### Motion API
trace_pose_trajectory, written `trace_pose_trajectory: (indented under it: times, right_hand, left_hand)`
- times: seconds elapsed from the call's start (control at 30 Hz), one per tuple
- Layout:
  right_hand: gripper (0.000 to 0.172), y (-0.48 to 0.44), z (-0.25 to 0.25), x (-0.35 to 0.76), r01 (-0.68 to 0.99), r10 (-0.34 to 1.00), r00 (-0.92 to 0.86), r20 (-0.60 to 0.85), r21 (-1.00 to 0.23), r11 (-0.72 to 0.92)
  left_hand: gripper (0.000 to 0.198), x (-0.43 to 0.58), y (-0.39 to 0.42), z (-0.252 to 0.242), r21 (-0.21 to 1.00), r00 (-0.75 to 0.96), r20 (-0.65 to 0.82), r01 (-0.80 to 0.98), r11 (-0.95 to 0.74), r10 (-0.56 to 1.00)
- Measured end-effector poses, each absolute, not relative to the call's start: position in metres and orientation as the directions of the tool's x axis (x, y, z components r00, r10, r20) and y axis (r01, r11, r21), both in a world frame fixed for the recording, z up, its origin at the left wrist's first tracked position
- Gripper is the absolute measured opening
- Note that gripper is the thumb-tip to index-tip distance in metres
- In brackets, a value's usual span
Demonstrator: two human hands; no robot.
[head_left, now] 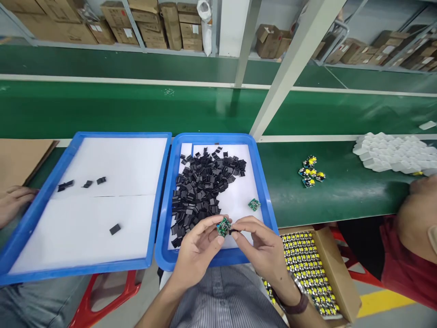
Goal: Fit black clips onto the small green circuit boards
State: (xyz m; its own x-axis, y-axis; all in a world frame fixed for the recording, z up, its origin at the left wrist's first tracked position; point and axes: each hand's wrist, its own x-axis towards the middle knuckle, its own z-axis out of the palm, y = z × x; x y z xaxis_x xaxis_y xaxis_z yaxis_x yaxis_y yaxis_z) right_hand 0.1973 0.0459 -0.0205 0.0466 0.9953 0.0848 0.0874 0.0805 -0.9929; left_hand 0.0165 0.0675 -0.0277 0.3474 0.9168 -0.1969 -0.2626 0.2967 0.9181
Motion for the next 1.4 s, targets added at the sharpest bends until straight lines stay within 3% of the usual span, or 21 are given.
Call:
trace_pose_trajectory:
  times: [0.47, 0.7, 0.93, 1.03, 1.4]
  right_hand:
    - [0.035, 0.042, -0.018, 0.189, 0.34, 0.961, -0.033, 0.275, -0.901, 0.27]
    - [0.03, 0.039, -0.023, 0.184, 0.273, 0.981, 0.048, 0.19, -0.947, 0.17]
    - [0.015, 0.042, -0.024, 0.186, 0.074, 0.996, 0.074, -0.055, -0.995, -0.061]
    - [0.013, 0.042, -0.022, 0.187, 0.026, 0.993, 0.075, -0.092, -0.995, -0.094]
    - [0.019, 0.039, -0.016, 0.191, 0.245, 1.0, 0.011, 0.028, -0.969, 0.025]
  left_hand:
    - [0.037, 0.011, 0.067, -0.036, 0.937, 0.361, -0.143, -0.25, 0.243, 0.922]
    - [0.038, 0.007, 0.066, -0.039, 0.929, 0.382, -0.154, -0.257, 0.265, 0.911]
    - [0.036, 0.008, 0.062, -0.041, 0.931, 0.353, -0.18, -0.24, 0.275, 0.918]
    - [0.035, 0.01, 0.061, -0.041, 0.926, 0.351, -0.189, -0.248, 0.285, 0.917]
    - [0.037, 0.007, 0.06, -0.042, 0.964, 0.404, -0.147, -0.146, 0.222, 0.903]
